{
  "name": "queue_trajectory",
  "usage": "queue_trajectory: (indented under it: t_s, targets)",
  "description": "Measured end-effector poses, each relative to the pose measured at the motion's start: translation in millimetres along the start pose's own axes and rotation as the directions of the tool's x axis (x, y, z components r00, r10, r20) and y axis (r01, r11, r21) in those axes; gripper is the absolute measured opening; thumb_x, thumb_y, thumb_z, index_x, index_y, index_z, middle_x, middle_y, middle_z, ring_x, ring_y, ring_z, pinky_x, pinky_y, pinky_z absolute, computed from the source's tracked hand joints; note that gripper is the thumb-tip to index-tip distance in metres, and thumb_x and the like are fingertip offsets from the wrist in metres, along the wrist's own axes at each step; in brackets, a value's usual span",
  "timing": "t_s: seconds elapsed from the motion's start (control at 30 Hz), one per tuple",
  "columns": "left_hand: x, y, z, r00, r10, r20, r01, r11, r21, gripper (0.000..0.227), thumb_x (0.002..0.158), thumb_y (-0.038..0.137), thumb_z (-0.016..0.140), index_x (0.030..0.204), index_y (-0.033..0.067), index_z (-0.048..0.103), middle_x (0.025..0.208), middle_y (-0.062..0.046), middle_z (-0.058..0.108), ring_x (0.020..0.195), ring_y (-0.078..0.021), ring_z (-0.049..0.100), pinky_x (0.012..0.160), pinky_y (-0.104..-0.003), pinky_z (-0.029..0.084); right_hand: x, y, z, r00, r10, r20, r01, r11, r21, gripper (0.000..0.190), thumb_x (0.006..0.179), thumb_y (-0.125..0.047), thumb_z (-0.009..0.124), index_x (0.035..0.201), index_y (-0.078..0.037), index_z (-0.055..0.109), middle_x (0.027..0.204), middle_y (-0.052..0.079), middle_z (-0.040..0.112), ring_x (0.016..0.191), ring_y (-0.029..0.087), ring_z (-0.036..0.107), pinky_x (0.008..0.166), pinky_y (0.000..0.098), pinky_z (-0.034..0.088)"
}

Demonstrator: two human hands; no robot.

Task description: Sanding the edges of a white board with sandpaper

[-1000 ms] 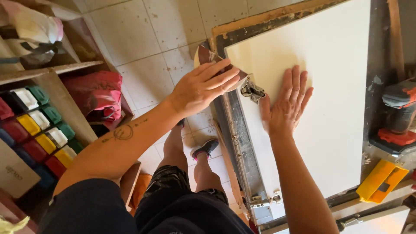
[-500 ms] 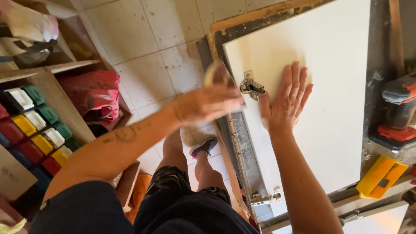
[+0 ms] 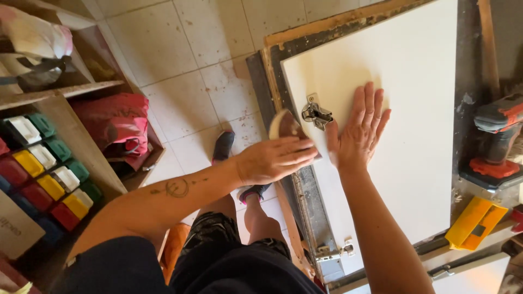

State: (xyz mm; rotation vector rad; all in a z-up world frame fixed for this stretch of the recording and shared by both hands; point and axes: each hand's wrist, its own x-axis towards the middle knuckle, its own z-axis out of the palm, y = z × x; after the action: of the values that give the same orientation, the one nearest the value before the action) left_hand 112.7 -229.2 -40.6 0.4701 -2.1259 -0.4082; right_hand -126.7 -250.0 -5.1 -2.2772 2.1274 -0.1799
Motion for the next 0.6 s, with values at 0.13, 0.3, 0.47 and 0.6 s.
queue_trajectory:
  t_s: [0.13,0.3,0.47,0.6]
  targets:
    - [16.4,-46.6,-20.2,0.995,-0.095,-0.013,0.095,0.995,-0.018,0.032,0.093,-0.001,0.082,0.124,0.005,0.075,0.136,-0.013,0.07,0.131,-0.0281,0.064,0.113,-0.04,0.054,-0.7,0.8,-0.6,0.999,0.029,0.041,-0.029,1.0,-0.002,0.085,0.097,-0.049,0.044,0.17,-0.01,0.026,0.177,0.011,0.023,0.163,0.038,0.017,0.126,0.0691,0.016]
    - [9.1,-45.7,-34.3,0.979,0.03,0.203,-0.074,0.974,0.215,0.04,0.091,0.003,0.085,0.129,0.0112,0.074,0.142,-0.007,0.07,0.14,-0.0235,0.06,0.117,-0.04,0.053,3.4,-4.5,-5.6,1.0,0.007,0.027,-0.007,1.0,-0.006,0.083,0.096,-0.04,0.045,0.17,-0.007,0.027,0.176,0.013,0.023,0.162,0.039,0.017,0.124,0.0703,0.016]
    - [18.8,-92.5,-50.4,0.997,-0.045,0.055,0.034,0.982,0.185,0.037,0.094,-0.007,0.08,0.127,0.0095,0.076,0.144,-0.008,0.068,0.139,-0.0226,0.058,0.118,-0.037,0.052,1.9,-2.1,-0.1,1.0,-0.018,-0.007,0.018,1.0,-0.004,0.084,0.1,-0.047,0.041,0.172,-0.007,0.023,0.178,0.012,0.019,0.163,0.037,0.015,0.125,0.0687,0.016]
    - [11.6,-51.9,-42.1,0.986,0.01,0.168,-0.038,0.985,0.166,0.036,0.097,0.007,0.081,0.132,0.0152,0.074,0.147,-0.003,0.069,0.141,-0.0173,0.06,0.121,-0.035,0.049,3.8,-9.1,-7.7,1.0,0.002,0.01,-0.002,1.0,-0.002,0.08,0.1,-0.041,0.038,0.169,-0.005,0.026,0.176,0.015,0.022,0.162,0.041,0.016,0.124,0.0712,0.016]
